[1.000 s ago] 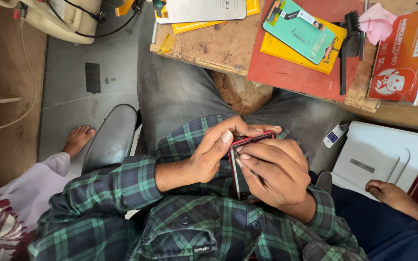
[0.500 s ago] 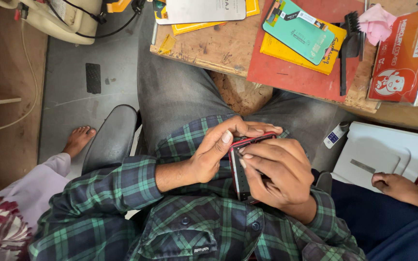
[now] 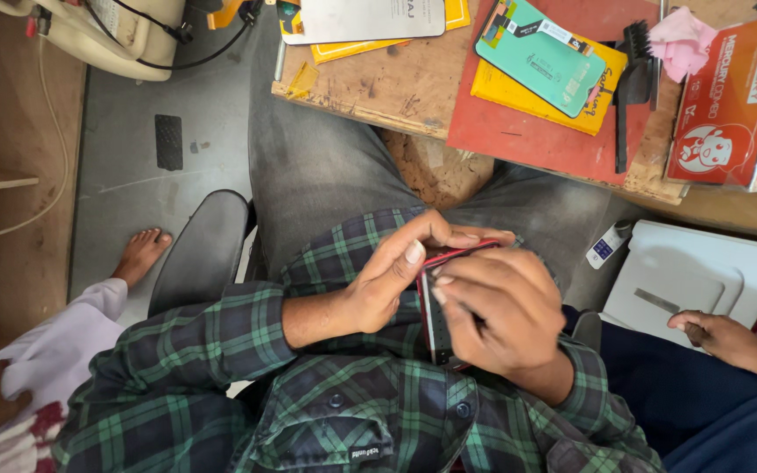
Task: The person uses a small tool to scrape adhesive residue from the back of a red smartphone frame. They then use a brush to clean the frame and continue scraping residue from the edges.
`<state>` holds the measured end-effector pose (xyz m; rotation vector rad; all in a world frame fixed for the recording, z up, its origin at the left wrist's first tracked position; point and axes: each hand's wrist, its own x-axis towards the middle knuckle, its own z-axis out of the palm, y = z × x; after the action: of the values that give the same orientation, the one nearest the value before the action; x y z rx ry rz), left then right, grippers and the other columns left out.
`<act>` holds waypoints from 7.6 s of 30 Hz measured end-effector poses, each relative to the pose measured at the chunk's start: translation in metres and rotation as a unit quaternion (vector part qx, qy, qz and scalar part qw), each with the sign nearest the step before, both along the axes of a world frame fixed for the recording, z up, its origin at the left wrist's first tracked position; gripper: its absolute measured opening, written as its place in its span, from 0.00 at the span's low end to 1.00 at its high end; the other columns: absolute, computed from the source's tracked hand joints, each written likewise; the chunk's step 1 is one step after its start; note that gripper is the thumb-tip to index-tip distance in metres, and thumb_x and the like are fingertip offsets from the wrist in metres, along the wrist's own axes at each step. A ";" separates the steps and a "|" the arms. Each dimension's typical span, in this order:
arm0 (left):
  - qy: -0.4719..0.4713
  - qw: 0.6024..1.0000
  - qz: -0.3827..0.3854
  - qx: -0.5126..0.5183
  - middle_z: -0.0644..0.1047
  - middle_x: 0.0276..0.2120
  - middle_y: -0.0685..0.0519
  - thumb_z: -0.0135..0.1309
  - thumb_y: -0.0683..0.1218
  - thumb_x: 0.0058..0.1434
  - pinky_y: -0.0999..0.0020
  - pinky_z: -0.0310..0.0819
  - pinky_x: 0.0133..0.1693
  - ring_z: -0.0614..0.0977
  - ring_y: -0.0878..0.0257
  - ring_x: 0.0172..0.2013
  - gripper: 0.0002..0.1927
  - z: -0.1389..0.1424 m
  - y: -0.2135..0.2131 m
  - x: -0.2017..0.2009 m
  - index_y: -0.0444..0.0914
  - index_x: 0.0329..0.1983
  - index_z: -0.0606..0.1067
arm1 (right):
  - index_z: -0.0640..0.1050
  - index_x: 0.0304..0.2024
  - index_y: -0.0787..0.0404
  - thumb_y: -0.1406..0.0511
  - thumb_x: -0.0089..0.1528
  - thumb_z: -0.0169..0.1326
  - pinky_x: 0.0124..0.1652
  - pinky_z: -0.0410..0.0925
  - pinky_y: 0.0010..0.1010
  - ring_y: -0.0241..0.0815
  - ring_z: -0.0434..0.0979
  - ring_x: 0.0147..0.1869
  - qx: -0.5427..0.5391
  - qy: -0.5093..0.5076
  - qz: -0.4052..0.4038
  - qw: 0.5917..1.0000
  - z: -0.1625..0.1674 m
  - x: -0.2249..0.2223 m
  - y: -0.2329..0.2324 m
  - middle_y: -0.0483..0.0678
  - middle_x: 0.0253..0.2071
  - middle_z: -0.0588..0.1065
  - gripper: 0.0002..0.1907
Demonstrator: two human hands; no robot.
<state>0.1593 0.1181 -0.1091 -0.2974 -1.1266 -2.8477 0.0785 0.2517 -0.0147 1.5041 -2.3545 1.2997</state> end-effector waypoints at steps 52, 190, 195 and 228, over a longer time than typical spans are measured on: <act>-0.057 0.996 -0.042 -0.052 0.65 0.68 0.50 0.49 0.30 0.63 0.69 0.58 0.72 0.67 0.67 0.68 0.39 0.013 -0.015 0.025 0.35 0.79 0.56 | 0.79 0.36 0.68 0.79 0.51 0.69 0.43 0.75 0.36 0.51 0.81 0.43 0.007 0.026 -0.048 0.998 -0.004 0.009 -0.002 0.56 0.40 0.80 0.14; -0.099 0.962 -0.218 0.131 0.75 0.51 0.42 0.50 0.32 0.62 0.55 0.80 0.57 0.80 0.57 0.49 0.32 0.049 0.011 -0.025 0.33 0.72 0.65 | 0.73 0.46 0.66 0.76 0.65 0.55 0.42 0.69 0.30 0.39 0.76 0.38 -0.293 -0.167 -0.102 0.936 -0.017 0.006 0.130 0.53 0.43 0.76 0.09; -0.190 0.882 -0.350 0.251 0.79 0.50 0.37 0.36 0.67 0.78 0.57 0.80 0.46 0.84 0.48 0.46 0.40 -0.044 0.029 -0.022 0.29 0.75 0.63 | 0.71 0.49 0.67 0.77 0.70 0.49 0.37 0.67 0.25 0.36 0.73 0.35 -0.172 -0.218 -0.206 0.938 -0.053 0.010 0.104 0.53 0.44 0.75 0.06; -0.271 0.859 -0.340 0.270 0.75 0.54 0.28 0.25 0.67 0.79 0.41 0.80 0.55 0.81 0.38 0.52 0.40 -0.064 0.032 0.000 0.28 0.67 0.66 | 0.79 0.39 0.71 0.80 0.56 0.64 0.38 0.72 0.28 0.46 0.82 0.41 0.009 -0.098 -0.127 0.987 -0.036 -0.006 0.041 0.56 0.39 0.80 0.10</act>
<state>0.1590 0.1502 -0.1729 0.2155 -0.1701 -3.8670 0.0721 0.2924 -0.0502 1.0754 -2.5778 1.4208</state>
